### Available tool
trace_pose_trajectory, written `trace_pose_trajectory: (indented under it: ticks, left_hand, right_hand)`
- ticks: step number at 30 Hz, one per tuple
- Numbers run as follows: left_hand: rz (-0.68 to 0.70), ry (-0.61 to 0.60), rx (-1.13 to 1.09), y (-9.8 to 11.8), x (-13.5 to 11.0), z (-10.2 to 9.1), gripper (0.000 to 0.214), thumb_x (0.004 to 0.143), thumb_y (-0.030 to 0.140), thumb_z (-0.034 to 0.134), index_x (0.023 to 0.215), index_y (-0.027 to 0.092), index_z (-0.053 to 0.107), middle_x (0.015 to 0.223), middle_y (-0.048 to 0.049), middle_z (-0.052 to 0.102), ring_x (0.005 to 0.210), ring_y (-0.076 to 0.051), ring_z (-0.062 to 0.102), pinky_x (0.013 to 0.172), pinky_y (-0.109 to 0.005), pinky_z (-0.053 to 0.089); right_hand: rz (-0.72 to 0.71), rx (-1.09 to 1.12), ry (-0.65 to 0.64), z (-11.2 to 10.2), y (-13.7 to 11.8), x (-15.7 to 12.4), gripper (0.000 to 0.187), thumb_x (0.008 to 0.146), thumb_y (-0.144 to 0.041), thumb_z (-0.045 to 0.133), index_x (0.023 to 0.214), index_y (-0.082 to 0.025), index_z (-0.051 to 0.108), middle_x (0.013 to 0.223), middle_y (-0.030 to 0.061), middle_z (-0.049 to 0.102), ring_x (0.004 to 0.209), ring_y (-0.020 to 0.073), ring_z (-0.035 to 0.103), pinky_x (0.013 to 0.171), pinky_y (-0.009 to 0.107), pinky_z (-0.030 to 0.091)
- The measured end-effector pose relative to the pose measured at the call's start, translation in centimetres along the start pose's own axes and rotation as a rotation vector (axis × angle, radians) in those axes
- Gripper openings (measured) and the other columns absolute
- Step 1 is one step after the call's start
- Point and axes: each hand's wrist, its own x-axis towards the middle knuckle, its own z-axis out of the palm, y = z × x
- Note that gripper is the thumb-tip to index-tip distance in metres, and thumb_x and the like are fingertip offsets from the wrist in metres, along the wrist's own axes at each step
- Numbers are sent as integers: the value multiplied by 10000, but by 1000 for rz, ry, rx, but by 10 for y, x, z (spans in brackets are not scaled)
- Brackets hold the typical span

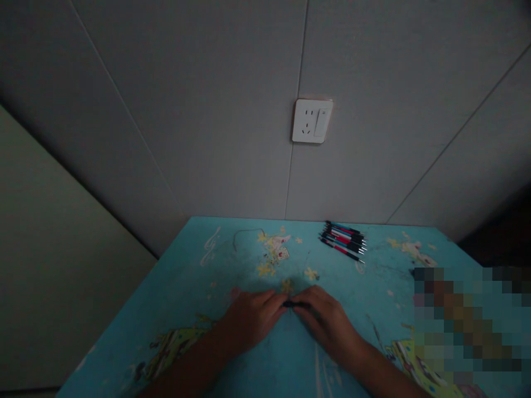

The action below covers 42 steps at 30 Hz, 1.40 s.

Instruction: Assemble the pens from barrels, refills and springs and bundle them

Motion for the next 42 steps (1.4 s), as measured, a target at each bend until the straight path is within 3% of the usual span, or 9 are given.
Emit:
trace_pose_trajectory:
  ticks: [4, 11, 16, 22, 26, 34, 38, 42]
  left_hand:
    - [-35, 21, -10, 1, -1, 0, 294, 1005, 295, 436, 1273, 269, 555, 889, -23, 694, 710, -191, 677, 629, -312, 477]
    - [-10, 22, 7, 0, 1, -1, 210, 994, 263, 452, 1095, 239, 635, 809, -17, 660, 707, -173, 664, 617, -280, 458]
    - [-42, 49, -16, -3, 1, 1, 210, 1003, 276, 439, 1061, 228, 635, 786, -11, 655, 698, -161, 659, 604, -265, 453]
    - [14, 28, 11, 2, 0, 3, 192, 1001, 272, 448, 1026, 216, 630, 789, -6, 653, 667, -176, 658, 576, -288, 439]
    - [-17, -1, -7, 7, 1, 2, 170, 997, 280, 464, 1003, 214, 621, 809, -6, 661, 699, -188, 664, 609, -295, 452]
    - [-40, -47, -97, 11, 3, -4, 219, 1011, 269, 401, 1006, 204, 610, 862, -30, 665, 757, -184, 656, 664, -291, 464]
    - [-79, -34, -177, 9, 3, -6, 238, 1024, 254, 360, 1066, 219, 591, 895, -19, 677, 788, -177, 663, 693, -291, 450]
    - [-86, -31, -161, 6, 4, -6, 250, 1026, 254, 355, 1019, 220, 602, 863, -16, 662, 763, -169, 649, 674, -280, 421]
  right_hand:
    - [-106, -42, 38, -6, 2, 1, 204, 970, -232, 541, 1140, -258, 653, 1024, 61, 682, 953, 198, 620, 868, 345, 504]
    - [59, 9, -30, -5, 4, -1, 215, 997, -278, 488, 1114, -250, 666, 915, 40, 689, 852, 179, 645, 802, 312, 518]
    - [43, 48, 34, -7, 1, 2, 176, 984, -258, 517, 1084, -245, 662, 972, 48, 665, 910, 174, 626, 831, 303, 505]
    - [51, 63, -62, -1, -2, 2, 202, 965, -295, 568, 1142, -254, 655, 978, 41, 674, 923, 178, 633, 842, 308, 512]
    - [85, 26, -35, 4, -3, 2, 173, 974, -300, 551, 1071, -241, 683, 926, 38, 678, 869, 176, 639, 806, 309, 519]
    - [-67, -52, -13, 0, -3, 1, 164, 971, -236, 539, 1097, -232, 644, 938, 53, 658, 897, 192, 611, 814, 327, 522]
    - [-144, -106, 79, -3, 4, -1, 177, 972, -182, 485, 991, -222, 656, 1050, 81, 624, 974, 201, 607, 849, 328, 522]
    - [-117, -63, 72, -4, 7, 1, 191, 980, -197, 492, 1108, -231, 629, 1027, 76, 635, 961, 190, 619, 865, 322, 527]
